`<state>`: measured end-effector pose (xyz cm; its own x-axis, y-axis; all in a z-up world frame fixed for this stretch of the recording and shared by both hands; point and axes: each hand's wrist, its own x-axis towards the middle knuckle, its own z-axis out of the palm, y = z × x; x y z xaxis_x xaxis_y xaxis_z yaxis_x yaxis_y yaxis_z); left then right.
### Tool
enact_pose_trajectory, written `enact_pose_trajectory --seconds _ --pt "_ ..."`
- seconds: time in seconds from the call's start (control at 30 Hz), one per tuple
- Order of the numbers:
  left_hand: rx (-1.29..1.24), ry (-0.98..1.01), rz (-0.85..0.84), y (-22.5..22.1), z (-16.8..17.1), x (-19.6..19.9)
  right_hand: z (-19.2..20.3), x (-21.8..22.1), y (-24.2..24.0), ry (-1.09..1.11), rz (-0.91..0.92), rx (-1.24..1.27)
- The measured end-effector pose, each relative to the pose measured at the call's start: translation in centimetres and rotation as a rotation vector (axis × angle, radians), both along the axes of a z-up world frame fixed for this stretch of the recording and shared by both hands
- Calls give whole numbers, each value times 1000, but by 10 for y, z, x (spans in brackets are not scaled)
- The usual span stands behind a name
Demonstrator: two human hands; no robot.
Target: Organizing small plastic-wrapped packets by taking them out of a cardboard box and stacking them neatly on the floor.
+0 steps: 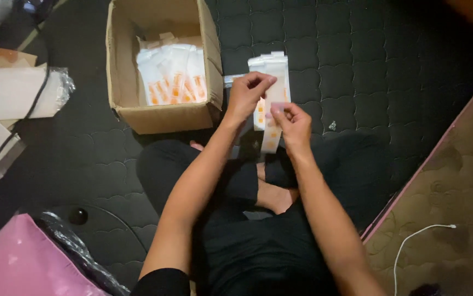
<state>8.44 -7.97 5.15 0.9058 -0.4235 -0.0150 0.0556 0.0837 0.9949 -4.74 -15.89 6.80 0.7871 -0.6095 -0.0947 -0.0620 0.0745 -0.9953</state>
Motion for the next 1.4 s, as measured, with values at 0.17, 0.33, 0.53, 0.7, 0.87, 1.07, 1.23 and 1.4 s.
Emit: enact_pose_trajectory --seconds 0.17,0.33,0.53,0.7,0.87,1.07,1.23,1.4 --pt "-60 23 61 -1 -3 15 -61 -31 3 122 13 73" --pt "-98 80 117 3 -15 21 -56 -69 27 228 43 93" --pt "-71 152 125 4 -32 14 -57 -94 36 182 69 200" --pt "-58 147 126 6 -33 10 -75 -99 32 164 60 213" --pt "-52 147 145 4 -33 8 -67 -98 36 163 56 215" --pt "-52 145 156 6 -28 8 -70 -98 35 165 50 204" --pt "-71 146 161 5 -35 9 -67 -97 37 168 52 191" --pt "-73 155 110 5 -47 12 -79 -98 32 179 94 207"
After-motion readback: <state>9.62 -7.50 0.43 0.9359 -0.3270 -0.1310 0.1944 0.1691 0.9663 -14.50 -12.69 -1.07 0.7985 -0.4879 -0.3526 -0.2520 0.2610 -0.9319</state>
